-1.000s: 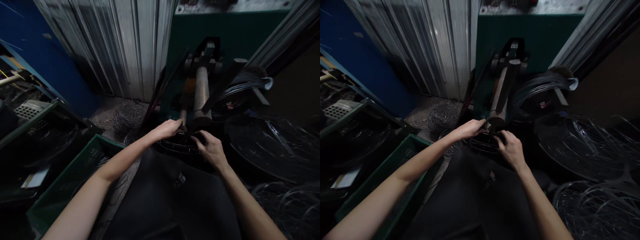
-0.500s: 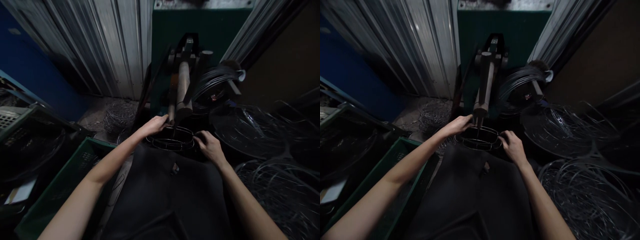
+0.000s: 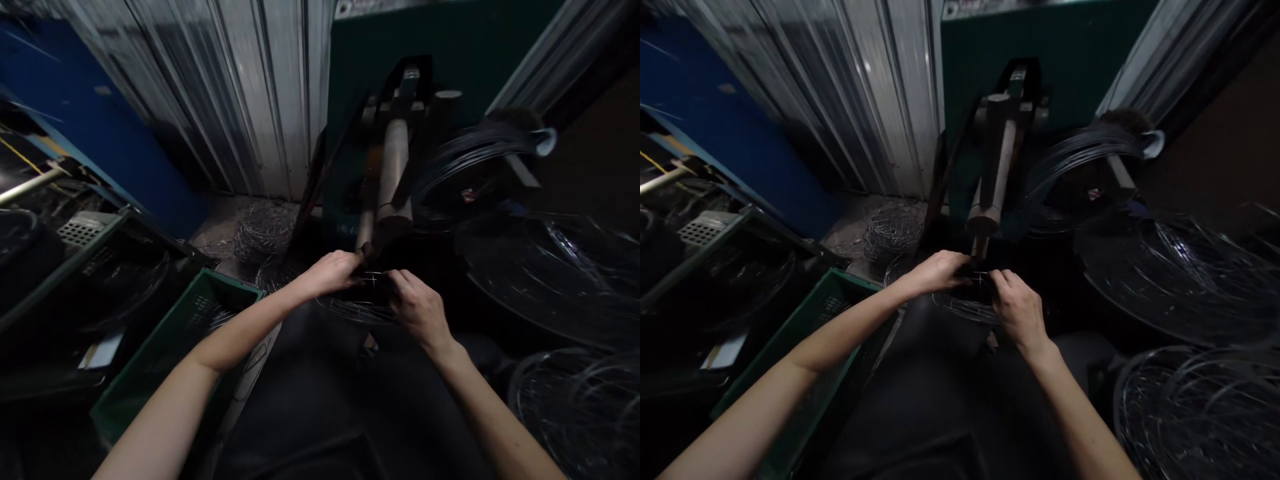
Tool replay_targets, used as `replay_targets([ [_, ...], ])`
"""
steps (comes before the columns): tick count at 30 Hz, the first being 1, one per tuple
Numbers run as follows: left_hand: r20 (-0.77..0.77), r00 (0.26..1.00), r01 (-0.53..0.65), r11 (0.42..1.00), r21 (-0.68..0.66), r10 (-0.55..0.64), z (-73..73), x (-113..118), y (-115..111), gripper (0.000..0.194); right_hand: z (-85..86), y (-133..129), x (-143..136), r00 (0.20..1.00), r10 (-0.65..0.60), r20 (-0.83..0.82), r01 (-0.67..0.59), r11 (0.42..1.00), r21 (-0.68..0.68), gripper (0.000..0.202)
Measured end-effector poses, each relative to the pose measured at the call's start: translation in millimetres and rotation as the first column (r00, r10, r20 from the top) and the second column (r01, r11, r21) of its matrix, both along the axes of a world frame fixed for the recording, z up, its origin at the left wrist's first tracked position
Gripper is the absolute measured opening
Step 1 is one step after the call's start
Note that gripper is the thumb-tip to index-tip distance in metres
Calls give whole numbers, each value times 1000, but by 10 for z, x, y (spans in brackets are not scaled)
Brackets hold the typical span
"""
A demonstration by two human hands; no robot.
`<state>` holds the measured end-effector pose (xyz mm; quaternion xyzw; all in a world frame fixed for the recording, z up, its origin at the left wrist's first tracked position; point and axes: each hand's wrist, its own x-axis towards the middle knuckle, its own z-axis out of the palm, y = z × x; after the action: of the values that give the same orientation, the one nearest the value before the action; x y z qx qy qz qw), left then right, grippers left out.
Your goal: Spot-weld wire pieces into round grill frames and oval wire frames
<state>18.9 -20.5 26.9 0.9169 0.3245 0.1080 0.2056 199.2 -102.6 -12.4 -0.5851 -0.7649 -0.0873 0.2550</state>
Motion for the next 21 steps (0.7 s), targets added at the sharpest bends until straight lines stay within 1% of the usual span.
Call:
replay_targets([
  [2, 13, 1000, 11, 996, -86, -10, -2, 25, 25, 20, 1, 13, 2, 998, 28, -62, -31, 998, -48, 22],
  [4, 36, 999, 13, 993, -117, -9, 16, 9, 55, 20, 9, 31, 28, 991, 43, -128, -56, 994, -98, 20],
  [6, 41, 999, 14, 995, -104, -10, 41, -20, 80, 22, 21, 62, 54, 983, 47, -175, -69, 990, -125, 20],
  [10, 35, 999, -2, 998, -60, 4, 66, -39, 113, 22, 44, 157, 70, 975, 63, -214, -92, 987, -129, 24],
  [14, 50, 999, 3, 999, -54, 0, 47, -20, 126, 22, 50, 224, 59, 970, 64, -235, -97, 987, -131, 27],
  [18, 51, 999, 0, 999, -33, 2, 16, -20, 134, 21, 43, 232, 43, 961, 46, -272, -92, 983, -157, 25],
  [21, 28, 1000, -8, 1000, -10, 8, 13, -25, 144, 21, 47, 228, 30, 965, 39, -260, -84, 982, -167, 23],
])
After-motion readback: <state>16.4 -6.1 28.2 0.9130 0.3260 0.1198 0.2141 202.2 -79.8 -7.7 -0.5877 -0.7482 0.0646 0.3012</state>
